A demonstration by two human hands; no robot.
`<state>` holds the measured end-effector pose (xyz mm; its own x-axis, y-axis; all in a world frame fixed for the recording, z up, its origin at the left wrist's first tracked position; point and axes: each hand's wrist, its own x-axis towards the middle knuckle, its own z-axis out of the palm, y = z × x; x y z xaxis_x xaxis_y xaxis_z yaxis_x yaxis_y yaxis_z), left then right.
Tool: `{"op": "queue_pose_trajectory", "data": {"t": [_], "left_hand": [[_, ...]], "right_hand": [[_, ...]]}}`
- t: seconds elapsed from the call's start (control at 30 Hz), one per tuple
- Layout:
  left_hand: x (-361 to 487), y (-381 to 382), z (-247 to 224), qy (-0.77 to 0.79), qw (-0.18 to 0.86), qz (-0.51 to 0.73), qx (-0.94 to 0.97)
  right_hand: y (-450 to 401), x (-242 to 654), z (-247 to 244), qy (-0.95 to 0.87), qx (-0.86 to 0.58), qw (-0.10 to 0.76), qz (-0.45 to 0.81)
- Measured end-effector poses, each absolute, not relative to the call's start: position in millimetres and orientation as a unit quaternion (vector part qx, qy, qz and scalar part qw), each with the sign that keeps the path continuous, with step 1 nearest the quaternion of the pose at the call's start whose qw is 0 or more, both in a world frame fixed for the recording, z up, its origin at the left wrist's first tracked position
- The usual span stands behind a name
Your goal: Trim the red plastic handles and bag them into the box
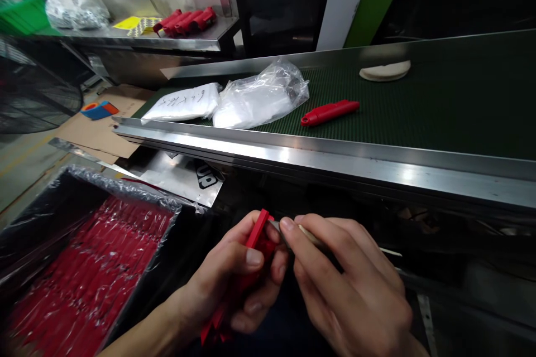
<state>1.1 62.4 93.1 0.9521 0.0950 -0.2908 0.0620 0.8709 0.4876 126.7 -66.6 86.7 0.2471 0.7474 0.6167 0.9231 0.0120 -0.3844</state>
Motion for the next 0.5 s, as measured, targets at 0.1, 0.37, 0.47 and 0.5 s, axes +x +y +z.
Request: {"op": "queue_pose_trajectory", "data": {"t": [0.1, 0.37, 0.47, 0.5], "left_hand": [[-4, 60, 96, 0.147, 0.952, -0.032, 0.268], [-6, 65, 84, 0.074, 0.982, -0.066, 0.158], [-1, 76, 75, 0.043, 0.981, -0.147, 0.121], [0, 78, 73, 0.032, 0.976, -0.182, 0.115]], "right_hand": [[-65, 134, 82, -0.573, -0.717, 0.372, -0.138], [-68, 137, 95, -0.558, -0.707, 0.420, -0.109], [-72, 136, 96, -0.613, -0.671, 0.400, -0.115], [-73, 136, 95, -0.623, -0.669, 0.389, -0.113]]}}
